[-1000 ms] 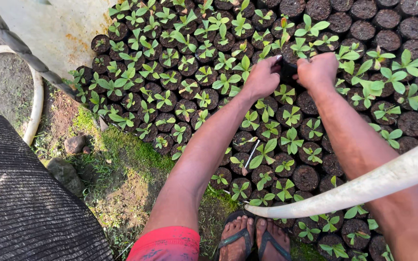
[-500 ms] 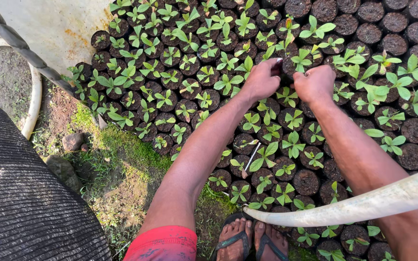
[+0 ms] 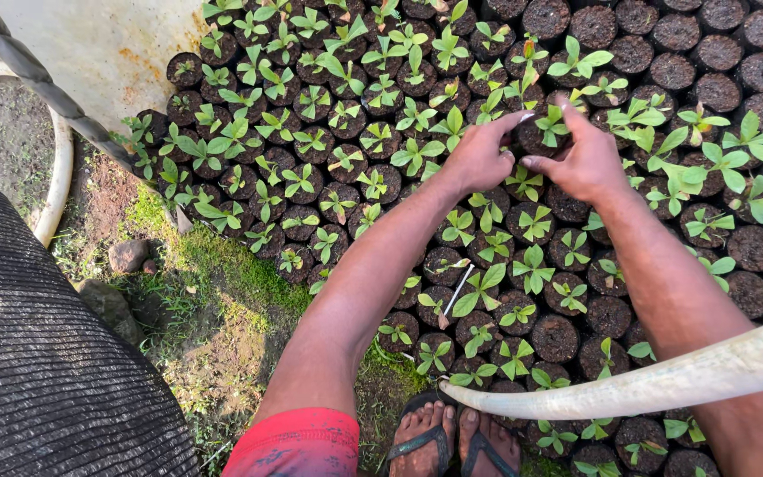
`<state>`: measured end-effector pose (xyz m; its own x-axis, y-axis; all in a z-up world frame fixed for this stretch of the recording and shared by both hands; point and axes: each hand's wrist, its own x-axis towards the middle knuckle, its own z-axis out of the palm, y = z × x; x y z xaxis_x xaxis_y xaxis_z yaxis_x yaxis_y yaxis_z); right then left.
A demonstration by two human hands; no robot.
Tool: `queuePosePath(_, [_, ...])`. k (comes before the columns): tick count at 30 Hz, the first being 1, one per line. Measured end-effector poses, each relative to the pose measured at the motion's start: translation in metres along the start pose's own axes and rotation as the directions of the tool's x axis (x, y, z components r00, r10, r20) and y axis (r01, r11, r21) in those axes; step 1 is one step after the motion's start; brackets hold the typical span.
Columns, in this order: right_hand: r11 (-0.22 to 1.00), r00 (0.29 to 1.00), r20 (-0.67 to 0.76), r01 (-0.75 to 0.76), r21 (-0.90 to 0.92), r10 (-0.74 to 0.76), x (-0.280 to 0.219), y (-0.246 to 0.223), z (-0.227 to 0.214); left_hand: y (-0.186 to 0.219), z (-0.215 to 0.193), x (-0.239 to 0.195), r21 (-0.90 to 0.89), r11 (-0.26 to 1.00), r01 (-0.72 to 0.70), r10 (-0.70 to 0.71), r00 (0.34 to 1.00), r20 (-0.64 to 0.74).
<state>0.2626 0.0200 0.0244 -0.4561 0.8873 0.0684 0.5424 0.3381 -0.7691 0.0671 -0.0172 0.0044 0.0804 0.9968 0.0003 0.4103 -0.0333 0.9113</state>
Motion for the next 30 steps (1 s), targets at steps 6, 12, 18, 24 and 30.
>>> queuePosePath(6, [0.917,0.997,0.081,0.036,-0.398,-0.004,0.012,0.002,-0.001,0.001,-0.004,-0.001,0.223,0.975,-0.012,0.002,0.999,0.042])
queuePosePath(12, [0.876,0.982,0.151,-0.026,-0.481,0.112,0.032,0.016,0.005,0.003,0.005,0.012,0.46,0.888,-0.011,-0.036,0.995,0.092])
queuePosePath(18, [0.826,0.992,0.094,-0.019,-0.563,0.087,0.043,0.046,0.01,0.008,0.0,0.003,0.686,0.725,-0.066,-0.051,0.988,0.149])
queuePosePath(24, [0.8,0.998,0.057,0.022,-0.6,0.016,0.049,0.083,0.035,0.015,0.004,-0.001,0.785,0.614,-0.083,-0.107,0.977,0.186])
queuePosePath(30, [0.805,0.986,0.062,-0.092,-0.585,0.158,0.056,0.083,0.043,0.019,-0.008,-0.005,0.787,0.611,-0.078,-0.129,0.972,0.197])
